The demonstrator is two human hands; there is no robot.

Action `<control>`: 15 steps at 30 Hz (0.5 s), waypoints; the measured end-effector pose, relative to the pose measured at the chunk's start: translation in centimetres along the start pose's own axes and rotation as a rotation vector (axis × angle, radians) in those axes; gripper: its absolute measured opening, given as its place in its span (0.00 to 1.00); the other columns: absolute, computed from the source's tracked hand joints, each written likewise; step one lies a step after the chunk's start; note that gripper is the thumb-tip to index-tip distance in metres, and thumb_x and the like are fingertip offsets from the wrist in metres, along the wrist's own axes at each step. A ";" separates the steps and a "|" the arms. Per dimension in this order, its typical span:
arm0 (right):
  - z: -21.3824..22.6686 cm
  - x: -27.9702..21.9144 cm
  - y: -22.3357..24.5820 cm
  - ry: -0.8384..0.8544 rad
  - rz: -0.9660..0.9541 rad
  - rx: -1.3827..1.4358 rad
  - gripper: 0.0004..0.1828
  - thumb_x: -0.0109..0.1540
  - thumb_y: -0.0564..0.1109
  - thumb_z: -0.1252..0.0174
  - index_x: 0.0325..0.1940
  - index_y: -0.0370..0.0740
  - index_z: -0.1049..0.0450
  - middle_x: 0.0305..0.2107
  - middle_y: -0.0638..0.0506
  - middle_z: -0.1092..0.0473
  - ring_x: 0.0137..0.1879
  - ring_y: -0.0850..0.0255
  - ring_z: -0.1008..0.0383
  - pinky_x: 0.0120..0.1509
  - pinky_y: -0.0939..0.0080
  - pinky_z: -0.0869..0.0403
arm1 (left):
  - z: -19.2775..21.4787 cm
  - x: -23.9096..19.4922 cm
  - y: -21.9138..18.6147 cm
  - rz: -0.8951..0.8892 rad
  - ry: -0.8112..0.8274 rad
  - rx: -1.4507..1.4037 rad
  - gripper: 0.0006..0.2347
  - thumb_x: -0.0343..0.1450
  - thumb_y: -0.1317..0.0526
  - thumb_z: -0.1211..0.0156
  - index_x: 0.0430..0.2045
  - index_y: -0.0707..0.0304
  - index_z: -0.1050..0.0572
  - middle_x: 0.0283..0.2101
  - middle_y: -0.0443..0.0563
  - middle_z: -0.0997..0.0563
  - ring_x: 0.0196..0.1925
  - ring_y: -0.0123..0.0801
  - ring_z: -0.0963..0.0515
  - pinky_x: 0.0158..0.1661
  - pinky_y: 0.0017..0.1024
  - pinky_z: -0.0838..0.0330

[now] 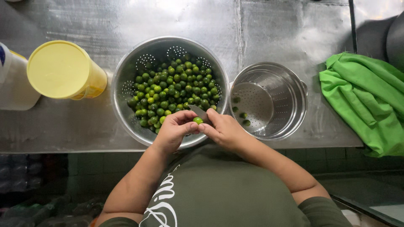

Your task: The person picks up a citrus fruit from a colander, cuts off the stem end using a small knife, and places the fruit into a second colander.

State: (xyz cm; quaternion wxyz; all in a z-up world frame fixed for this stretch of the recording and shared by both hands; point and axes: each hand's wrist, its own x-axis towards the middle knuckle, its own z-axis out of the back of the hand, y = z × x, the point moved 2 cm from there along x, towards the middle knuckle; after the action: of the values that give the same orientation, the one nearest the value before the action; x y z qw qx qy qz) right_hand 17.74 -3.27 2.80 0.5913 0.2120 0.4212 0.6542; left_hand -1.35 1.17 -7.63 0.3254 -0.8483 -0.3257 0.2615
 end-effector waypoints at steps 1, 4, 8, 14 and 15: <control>0.0 -0.1 0.0 -0.009 0.003 0.021 0.20 0.66 0.59 0.46 0.41 0.37 0.33 0.26 0.40 0.27 0.35 0.41 0.23 0.38 0.48 0.29 | -0.1 0.0 0.1 0.000 0.001 0.000 0.14 0.69 0.68 0.33 0.48 0.73 0.23 0.43 0.54 0.16 0.43 0.33 0.17 0.45 0.31 0.21; -0.2 -0.2 -0.5 -0.024 -0.007 0.043 0.21 0.66 0.60 0.47 0.39 0.37 0.33 0.26 0.41 0.26 0.35 0.42 0.23 0.37 0.49 0.28 | -0.8 -0.2 0.0 -0.022 -0.037 -0.051 0.14 0.69 0.68 0.32 0.47 0.72 0.23 0.42 0.55 0.16 0.41 0.34 0.17 0.44 0.31 0.21; -1.1 -0.2 -1.0 -0.018 -0.073 0.024 0.23 0.68 0.60 0.49 0.38 0.37 0.32 0.23 0.40 0.28 0.32 0.43 0.24 0.37 0.50 0.29 | -1.4 -0.5 -0.4 -0.003 -0.067 -0.044 0.13 0.69 0.67 0.32 0.45 0.72 0.23 0.42 0.53 0.17 0.43 0.31 0.17 0.46 0.29 0.21; -1.2 -0.1 -0.7 -0.089 0.044 0.072 0.21 0.68 0.59 0.51 0.39 0.36 0.34 0.24 0.40 0.29 0.32 0.42 0.25 0.35 0.50 0.29 | -0.9 0.3 -0.8 -0.013 -0.019 0.071 0.12 0.70 0.65 0.31 0.44 0.73 0.23 0.40 0.52 0.17 0.40 0.29 0.18 0.44 0.27 0.22; -1.2 -0.1 -0.7 -0.081 0.033 0.076 0.21 0.68 0.59 0.52 0.39 0.36 0.34 0.23 0.40 0.29 0.32 0.42 0.25 0.35 0.50 0.29 | -1.0 0.4 -0.9 -0.013 -0.020 0.071 0.14 0.69 0.64 0.31 0.45 0.71 0.23 0.41 0.50 0.17 0.39 0.28 0.19 0.43 0.26 0.22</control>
State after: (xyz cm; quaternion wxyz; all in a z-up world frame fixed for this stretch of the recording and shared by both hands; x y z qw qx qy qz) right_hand 17.24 -3.77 1.60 0.5886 0.2676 0.4177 0.6383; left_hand -0.82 1.59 -6.41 0.3538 -0.8315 -0.3249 0.2790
